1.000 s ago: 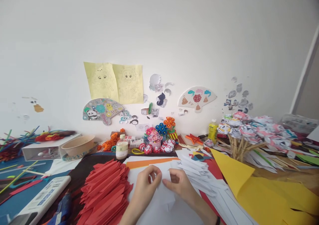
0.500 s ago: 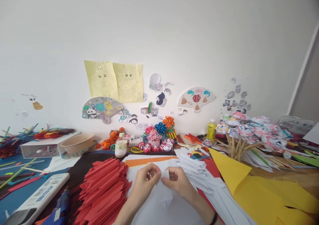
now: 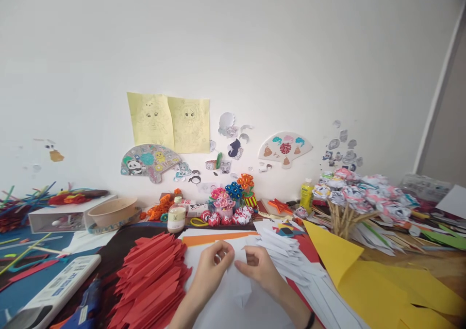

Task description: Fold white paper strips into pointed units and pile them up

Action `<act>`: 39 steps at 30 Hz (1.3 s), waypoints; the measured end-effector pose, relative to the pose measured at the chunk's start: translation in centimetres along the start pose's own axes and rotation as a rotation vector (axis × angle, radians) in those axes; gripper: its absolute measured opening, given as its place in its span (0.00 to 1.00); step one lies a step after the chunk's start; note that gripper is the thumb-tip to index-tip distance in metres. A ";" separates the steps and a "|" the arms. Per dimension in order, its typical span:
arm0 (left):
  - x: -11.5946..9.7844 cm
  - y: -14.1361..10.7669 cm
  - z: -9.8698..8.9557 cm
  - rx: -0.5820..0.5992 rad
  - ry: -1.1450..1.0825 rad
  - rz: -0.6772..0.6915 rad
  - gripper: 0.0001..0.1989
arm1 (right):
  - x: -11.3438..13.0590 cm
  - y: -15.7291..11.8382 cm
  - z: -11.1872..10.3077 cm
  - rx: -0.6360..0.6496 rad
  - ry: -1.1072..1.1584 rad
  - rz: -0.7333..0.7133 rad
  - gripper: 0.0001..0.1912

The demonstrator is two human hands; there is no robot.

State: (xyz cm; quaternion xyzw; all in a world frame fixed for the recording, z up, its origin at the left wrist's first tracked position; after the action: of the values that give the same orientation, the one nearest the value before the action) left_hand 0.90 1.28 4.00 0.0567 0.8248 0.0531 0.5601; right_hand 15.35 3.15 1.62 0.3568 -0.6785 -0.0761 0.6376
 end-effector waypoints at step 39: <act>-0.3 -0.1 0.0 -0.036 0.031 0.024 0.14 | 0.3 0.1 -0.1 -0.042 0.038 0.040 0.23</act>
State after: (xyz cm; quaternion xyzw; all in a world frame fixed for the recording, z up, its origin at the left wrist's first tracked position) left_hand 1.01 1.18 4.22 0.0556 0.8315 0.0758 0.5475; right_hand 15.46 3.08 1.89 0.3313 -0.6716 -0.0707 0.6590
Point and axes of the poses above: each hand's wrist, its own y-axis towards the middle knuckle, its own z-axis out of the palm, x = y × z, the point moved 4 cm from there along y, towards the middle knuckle, and after that the axes turned 14 degrees about -z, right-handed, at the moved point
